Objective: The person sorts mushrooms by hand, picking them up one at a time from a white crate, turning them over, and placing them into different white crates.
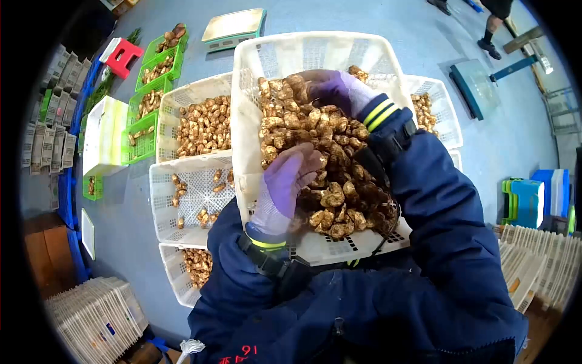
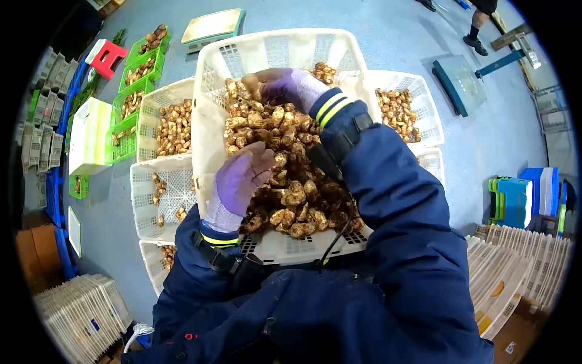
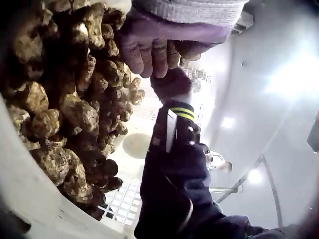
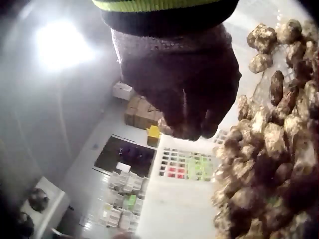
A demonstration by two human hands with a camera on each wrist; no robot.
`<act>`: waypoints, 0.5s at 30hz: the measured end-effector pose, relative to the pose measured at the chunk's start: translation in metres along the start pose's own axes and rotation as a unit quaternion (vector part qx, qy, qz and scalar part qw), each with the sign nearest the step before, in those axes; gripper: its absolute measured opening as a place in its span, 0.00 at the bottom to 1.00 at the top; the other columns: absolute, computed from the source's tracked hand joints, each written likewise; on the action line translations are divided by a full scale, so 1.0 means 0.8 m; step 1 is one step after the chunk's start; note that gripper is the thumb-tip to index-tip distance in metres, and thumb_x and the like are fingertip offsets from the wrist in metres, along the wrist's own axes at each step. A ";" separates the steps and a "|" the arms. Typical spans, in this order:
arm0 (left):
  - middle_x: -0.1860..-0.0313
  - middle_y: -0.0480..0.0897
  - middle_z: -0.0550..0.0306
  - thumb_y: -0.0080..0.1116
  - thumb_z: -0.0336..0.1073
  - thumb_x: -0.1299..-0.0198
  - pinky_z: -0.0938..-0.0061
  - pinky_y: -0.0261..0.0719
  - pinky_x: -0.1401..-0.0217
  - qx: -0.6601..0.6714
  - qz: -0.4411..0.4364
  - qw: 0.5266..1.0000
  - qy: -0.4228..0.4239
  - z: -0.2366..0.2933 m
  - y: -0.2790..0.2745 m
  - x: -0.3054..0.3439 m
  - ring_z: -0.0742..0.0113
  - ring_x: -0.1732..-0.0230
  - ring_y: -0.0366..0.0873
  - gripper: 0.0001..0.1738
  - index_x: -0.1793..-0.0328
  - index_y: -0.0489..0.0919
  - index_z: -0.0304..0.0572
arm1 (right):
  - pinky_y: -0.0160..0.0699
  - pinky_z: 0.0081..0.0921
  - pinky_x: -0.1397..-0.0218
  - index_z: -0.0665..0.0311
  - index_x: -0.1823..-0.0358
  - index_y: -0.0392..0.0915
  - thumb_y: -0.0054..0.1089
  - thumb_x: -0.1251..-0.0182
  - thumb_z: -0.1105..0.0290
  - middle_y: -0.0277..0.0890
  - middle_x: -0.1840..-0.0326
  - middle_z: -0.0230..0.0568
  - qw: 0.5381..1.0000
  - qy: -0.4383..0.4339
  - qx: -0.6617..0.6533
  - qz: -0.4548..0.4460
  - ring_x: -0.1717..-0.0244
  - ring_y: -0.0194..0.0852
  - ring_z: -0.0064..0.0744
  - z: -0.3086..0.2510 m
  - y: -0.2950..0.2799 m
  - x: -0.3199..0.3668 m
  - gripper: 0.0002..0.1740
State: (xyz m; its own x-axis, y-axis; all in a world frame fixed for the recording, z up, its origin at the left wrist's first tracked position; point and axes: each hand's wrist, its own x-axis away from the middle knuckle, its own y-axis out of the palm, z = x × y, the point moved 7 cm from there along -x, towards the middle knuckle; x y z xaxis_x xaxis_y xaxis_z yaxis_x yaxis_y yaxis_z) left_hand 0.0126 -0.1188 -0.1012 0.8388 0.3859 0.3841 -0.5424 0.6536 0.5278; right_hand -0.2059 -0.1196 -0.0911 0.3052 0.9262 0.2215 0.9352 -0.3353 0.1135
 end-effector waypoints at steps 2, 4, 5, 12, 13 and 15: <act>0.47 0.84 0.49 0.50 0.53 0.27 0.70 0.79 0.46 0.011 -0.015 1.000 0.015 0.013 0.015 0.003 0.61 0.48 0.82 0.29 0.33 0.73 0.37 | 0.80 0.22 0.48 0.72 0.33 0.70 0.56 0.28 0.69 0.81 0.55 0.38 0.990 -0.096 0.097 -0.023 0.55 0.78 0.25 -0.033 0.041 0.042 0.25; 0.50 0.84 0.49 0.49 0.58 0.28 0.68 0.81 0.49 0.078 -0.073 0.994 -0.002 0.011 0.017 -0.001 0.59 0.50 0.83 0.32 0.34 0.73 0.37 | 0.79 0.22 0.52 0.74 0.33 0.69 0.56 0.29 0.71 0.80 0.58 0.37 0.993 -0.091 -0.058 -0.038 0.58 0.77 0.23 -0.024 0.075 0.077 0.25; 0.52 0.83 0.48 0.45 0.65 0.29 0.66 0.82 0.53 0.086 -0.116 0.989 -0.018 0.011 0.021 -0.004 0.56 0.53 0.83 0.37 0.35 0.72 0.36 | 0.78 0.21 0.48 0.73 0.32 0.68 0.57 0.29 0.68 0.79 0.50 0.38 0.983 -0.064 -0.156 -0.076 0.53 0.77 0.23 -0.007 0.089 0.086 0.27; 0.67 0.83 0.51 0.45 0.52 0.26 0.73 0.80 0.64 -0.068 -0.075 0.994 0.040 0.017 0.017 0.009 0.65 0.69 0.81 0.27 0.57 0.79 0.30 | 0.80 0.21 0.57 0.71 0.44 0.73 0.57 0.34 0.73 0.77 0.52 0.36 0.897 -0.348 0.272 0.014 0.59 0.79 0.25 -0.018 0.099 0.149 0.18; 0.69 0.82 0.54 0.52 0.48 0.28 0.77 0.79 0.66 -0.087 0.004 0.994 0.060 0.027 0.016 0.015 0.68 0.70 0.80 0.22 0.53 0.79 0.31 | 0.79 0.21 0.56 0.71 0.43 0.73 0.58 0.34 0.73 0.77 0.52 0.36 0.931 -0.304 0.202 0.013 0.60 0.78 0.24 -0.017 0.096 0.149 0.19; 0.70 0.82 0.55 0.56 0.45 0.30 0.79 0.78 0.68 -0.103 0.020 0.992 0.067 0.028 0.008 0.011 0.70 0.71 0.80 0.18 0.51 0.78 0.33 | 0.79 0.20 0.55 0.70 0.42 0.73 0.59 0.33 0.71 0.76 0.52 0.35 0.987 -0.150 -0.057 0.018 0.61 0.77 0.22 0.001 0.092 0.144 0.19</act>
State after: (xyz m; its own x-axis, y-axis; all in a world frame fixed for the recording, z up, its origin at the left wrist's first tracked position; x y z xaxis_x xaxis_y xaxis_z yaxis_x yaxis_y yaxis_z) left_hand 0.0152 -0.1254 -0.0776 0.8229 0.4881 0.2909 -0.5659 0.7502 0.3421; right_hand -0.1017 -0.0372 -0.0577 0.3933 0.9169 -0.0680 0.9016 -0.3702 0.2238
